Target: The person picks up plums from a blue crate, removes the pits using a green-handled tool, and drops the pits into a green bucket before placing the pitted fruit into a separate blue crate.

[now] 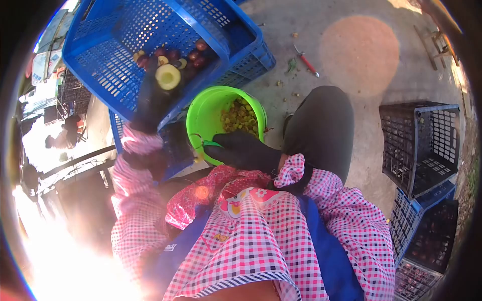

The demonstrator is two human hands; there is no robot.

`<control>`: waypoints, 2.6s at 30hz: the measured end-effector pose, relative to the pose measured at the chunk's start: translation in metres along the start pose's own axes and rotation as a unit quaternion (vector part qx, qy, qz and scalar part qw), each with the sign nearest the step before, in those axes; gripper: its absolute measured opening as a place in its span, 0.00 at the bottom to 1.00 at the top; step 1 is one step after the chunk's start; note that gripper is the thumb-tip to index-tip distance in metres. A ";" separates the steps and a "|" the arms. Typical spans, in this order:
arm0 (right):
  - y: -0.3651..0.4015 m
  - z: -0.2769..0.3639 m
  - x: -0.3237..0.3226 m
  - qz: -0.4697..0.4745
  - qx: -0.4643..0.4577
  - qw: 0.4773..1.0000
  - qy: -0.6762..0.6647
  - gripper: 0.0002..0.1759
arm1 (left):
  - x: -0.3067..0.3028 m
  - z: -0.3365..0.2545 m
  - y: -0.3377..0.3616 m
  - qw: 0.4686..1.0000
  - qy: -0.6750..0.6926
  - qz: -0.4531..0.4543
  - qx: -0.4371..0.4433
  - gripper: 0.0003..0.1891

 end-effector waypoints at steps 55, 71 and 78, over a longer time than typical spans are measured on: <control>0.010 0.012 -0.022 -0.211 -0.111 0.962 0.136 0.20 | 0.007 0.082 0.090 0.991 -0.089 -0.089 -0.038 0.33; 0.006 0.019 -0.020 -0.140 -0.108 0.976 0.125 0.19 | 0.017 0.075 0.088 0.955 -0.295 -0.009 0.033 0.34; 0.014 0.018 -0.013 0.055 0.074 0.976 -0.195 0.27 | 0.027 0.072 0.089 0.941 -0.333 0.037 0.037 0.38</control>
Point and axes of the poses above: each hand's wrist, its own y-axis away from the middle knuckle, its own x-axis out of the palm, z = x × y, the point moved 5 cm from there along -y, towards the middle knuckle, and after that the axes turned 3 degrees about y, right-handed, at the moved point
